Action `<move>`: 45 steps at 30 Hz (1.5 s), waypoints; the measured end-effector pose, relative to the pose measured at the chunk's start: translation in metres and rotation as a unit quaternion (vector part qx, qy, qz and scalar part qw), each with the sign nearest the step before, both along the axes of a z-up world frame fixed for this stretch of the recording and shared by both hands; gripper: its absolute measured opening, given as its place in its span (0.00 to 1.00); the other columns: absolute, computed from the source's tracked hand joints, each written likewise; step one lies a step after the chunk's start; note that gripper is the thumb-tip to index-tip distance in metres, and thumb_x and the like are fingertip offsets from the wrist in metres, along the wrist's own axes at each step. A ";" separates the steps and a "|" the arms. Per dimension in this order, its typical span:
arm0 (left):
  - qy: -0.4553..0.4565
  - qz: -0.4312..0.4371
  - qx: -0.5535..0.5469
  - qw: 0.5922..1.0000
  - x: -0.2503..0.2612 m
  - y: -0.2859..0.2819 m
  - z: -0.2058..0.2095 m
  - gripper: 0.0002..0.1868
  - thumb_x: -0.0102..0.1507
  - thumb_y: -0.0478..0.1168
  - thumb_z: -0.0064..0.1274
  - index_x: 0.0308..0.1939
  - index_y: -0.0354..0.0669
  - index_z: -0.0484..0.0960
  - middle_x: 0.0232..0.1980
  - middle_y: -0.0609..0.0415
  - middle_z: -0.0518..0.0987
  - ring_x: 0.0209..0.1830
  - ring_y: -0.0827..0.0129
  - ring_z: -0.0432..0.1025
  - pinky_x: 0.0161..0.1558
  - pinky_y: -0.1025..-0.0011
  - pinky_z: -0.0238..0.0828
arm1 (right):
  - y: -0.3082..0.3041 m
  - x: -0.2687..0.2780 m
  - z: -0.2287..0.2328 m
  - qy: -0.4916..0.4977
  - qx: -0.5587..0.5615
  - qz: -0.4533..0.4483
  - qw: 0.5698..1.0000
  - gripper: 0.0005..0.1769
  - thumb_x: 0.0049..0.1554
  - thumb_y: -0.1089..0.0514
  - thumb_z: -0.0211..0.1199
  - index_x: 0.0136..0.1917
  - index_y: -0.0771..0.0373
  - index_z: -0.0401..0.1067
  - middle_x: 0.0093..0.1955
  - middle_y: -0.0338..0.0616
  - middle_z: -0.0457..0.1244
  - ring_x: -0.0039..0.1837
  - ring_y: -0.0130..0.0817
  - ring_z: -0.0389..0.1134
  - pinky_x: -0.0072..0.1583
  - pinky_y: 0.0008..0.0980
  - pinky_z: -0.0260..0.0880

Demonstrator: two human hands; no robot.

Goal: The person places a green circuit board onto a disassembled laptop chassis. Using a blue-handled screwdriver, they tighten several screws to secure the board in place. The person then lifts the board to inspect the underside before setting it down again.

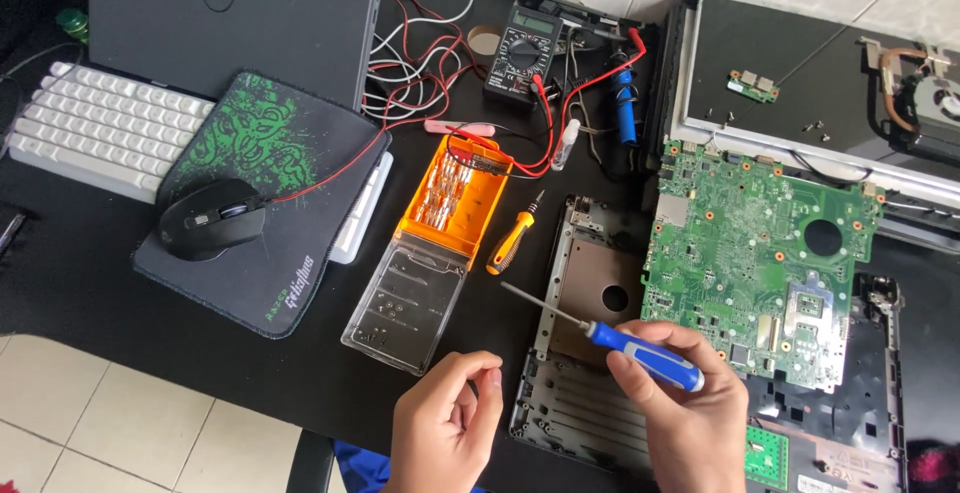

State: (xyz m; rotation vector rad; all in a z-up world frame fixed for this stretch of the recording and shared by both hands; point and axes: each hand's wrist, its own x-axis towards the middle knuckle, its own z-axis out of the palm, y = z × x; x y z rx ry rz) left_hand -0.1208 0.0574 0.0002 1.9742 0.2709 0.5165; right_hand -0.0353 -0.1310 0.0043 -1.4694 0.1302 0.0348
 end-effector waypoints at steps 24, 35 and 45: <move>0.082 -0.004 -0.007 0.997 0.015 -0.002 0.001 0.05 0.62 0.40 0.55 0.35 0.51 0.87 0.28 0.66 0.84 0.15 0.77 0.70 0.23 0.80 0.70 | 0.013 0.008 0.002 -0.111 0.076 -0.018 0.991 0.09 0.65 0.62 0.58 0.52 0.72 0.74 0.46 0.54 0.66 0.44 0.37 0.67 0.52 0.33 0.70; 0.066 -0.024 0.059 0.996 0.021 -0.002 0.001 0.04 0.63 0.41 0.52 0.35 0.54 0.83 0.28 0.72 0.80 0.12 0.80 0.63 0.21 0.78 0.61 | 0.045 0.030 0.021 -0.088 0.023 0.031 0.995 0.14 0.63 0.54 0.55 0.55 0.67 0.62 0.49 0.61 0.69 0.41 0.48 0.76 0.48 0.37 0.81; 0.044 -0.027 0.061 0.997 0.023 -0.002 0.005 0.04 0.63 0.39 0.53 0.36 0.52 0.83 0.28 0.70 0.80 0.13 0.80 0.63 0.21 0.79 0.62 | 0.048 0.022 0.017 -0.203 -0.104 0.088 0.970 0.11 0.63 0.61 0.58 0.56 0.68 0.65 0.51 0.51 0.69 0.45 0.36 0.74 0.52 0.29 0.78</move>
